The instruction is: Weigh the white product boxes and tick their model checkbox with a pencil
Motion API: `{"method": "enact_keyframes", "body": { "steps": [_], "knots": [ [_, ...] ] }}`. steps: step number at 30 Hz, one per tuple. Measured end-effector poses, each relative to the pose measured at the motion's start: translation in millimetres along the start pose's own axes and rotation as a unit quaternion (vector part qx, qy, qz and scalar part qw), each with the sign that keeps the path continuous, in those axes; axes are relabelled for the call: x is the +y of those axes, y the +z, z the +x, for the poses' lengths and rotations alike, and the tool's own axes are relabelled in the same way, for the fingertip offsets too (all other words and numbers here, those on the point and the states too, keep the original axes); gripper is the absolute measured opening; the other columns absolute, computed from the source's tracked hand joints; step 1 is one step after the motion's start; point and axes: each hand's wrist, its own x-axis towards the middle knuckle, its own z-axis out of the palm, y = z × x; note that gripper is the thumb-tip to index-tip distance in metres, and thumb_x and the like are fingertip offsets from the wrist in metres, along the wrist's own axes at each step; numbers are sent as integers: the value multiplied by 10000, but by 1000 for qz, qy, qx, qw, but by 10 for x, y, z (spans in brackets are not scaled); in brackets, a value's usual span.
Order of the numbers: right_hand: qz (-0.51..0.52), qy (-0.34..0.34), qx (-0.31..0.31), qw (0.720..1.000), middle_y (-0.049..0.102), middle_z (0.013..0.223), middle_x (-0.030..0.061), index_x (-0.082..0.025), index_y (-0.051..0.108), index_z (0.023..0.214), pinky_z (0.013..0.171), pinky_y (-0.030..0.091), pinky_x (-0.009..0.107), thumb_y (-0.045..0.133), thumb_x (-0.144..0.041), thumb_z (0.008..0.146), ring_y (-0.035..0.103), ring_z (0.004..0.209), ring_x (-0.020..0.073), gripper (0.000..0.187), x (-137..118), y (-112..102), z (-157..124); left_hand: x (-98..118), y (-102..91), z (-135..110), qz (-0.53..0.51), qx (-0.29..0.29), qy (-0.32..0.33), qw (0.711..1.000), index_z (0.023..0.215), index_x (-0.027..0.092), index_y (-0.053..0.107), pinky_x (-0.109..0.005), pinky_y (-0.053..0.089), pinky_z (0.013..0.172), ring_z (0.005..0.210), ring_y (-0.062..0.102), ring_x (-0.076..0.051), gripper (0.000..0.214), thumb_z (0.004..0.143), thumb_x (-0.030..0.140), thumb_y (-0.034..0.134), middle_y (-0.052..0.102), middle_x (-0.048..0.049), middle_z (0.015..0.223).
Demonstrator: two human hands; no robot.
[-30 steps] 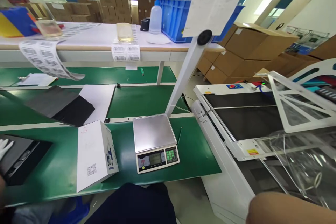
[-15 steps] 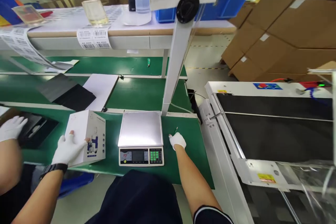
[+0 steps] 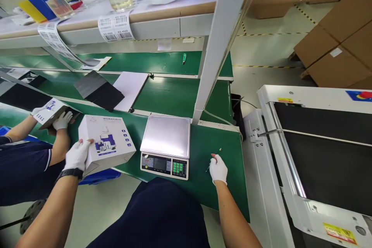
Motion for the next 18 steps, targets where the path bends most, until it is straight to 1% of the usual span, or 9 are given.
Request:
{"method": "enact_keyframes", "body": {
  "steps": [2, 4, 6, 8, 9, 10, 13, 16, 18],
  "knots": [
    [29, -1, 7, 1000, 713, 960, 95, -162, 708, 1118, 822, 487, 339, 429, -306, 787, 657, 884, 265, 456, 31, 0, -15, 190, -191, -79, 4, 1, 52, 999, 1495, 122, 391, -392, 515, 1059, 1261, 594, -293, 852, 808, 604, 537, 528, -112, 1479],
    [56, 2, 14, 998, 714, 965, 100, -155, 703, 1145, 806, 496, 342, 420, -315, 774, 668, 889, 269, 493, 45, 16, -18, 511, -328, -259, 84, 8, 177, 981, 1475, 186, 437, -446, 436, 1141, 1320, 536, -340, 861, 748, 616, 604, 488, -84, 1510],
    [74, 6, 20, 997, 712, 922, 95, -152, 688, 1178, 805, 501, 350, 421, -315, 759, 676, 879, 272, 523, 45, 34, -12, 916, -336, -527, 198, -4, 314, 929, 1450, 256, 467, -448, 446, 1116, 1291, 549, -354, 849, 698, 608, 644, 424, -69, 1549],
    [83, 6, 31, 996, 705, 869, 81, -158, 671, 1191, 830, 501, 364, 453, -317, 731, 676, 876, 279, 534, 35, 46, -3, 1331, -197, -837, 279, -51, 388, 877, 1449, 314, 461, -415, 523, 963, 1156, 625, -344, 880, 647, 605, 680, 393, -73, 1552],
    [86, 5, 37, 996, 701, 854, 73, -165, 664, 1184, 846, 499, 369, 475, -319, 714, 675, 879, 282, 530, 26, 52, 0, 1521, -89, -991, 306, -86, 403, 858, 1457, 316, 450, -398, 537, 885, 1067, 657, -328, 901, 640, 615, 685, 407, -93, 1528],
    [88, 3, 43, 995, 697, 848, 68, -170, 657, 1168, 858, 498, 372, 494, -321, 699, 674, 881, 284, 519, 15, 58, 1, 1692, 29, -1135, 317, -115, 405, 850, 1469, 299, 439, -387, 538, 822, 987, 676, -310, 918, 650, 637, 677, 420, -122, 1500],
    [98, 2, 57, 994, 697, 886, 79, -178, 633, 1082, 872, 499, 370, 538, -355, 702, 676, 900, 285, 430, -23, 87, -17, 2047, 333, -1454, 300, -149, 389, 858, 1493, 228, 414, -394, 529, 754, 909, 690, -305, 975, 713, 795, 555, 437, -201, 1445],
    [103, 4, 74, 992, 701, 963, 111, -179, 608, 1036, 898, 490, 377, 554, -415, 751, 669, 961, 295, 374, -48, 127, -59, 2126, 479, -1480, 236, -166, 404, 868, 1477, 226, 436, -439, 533, 823, 989, 688, -351, 926, 794, 849, 385, 486, -200, 1439],
    [108, -2, 84, 991, 701, 1028, 122, -175, 606, 1080, 919, 485, 365, 515, -432, 804, 664, 1004, 284, 388, -49, 146, -93, 1985, 561, -1298, 121, -186, 399, 890, 1418, 257, 495, -431, 537, 888, 1055, 683, -326, 774, 880, 781, 308, 528, -141, 1452]
  ]
}}
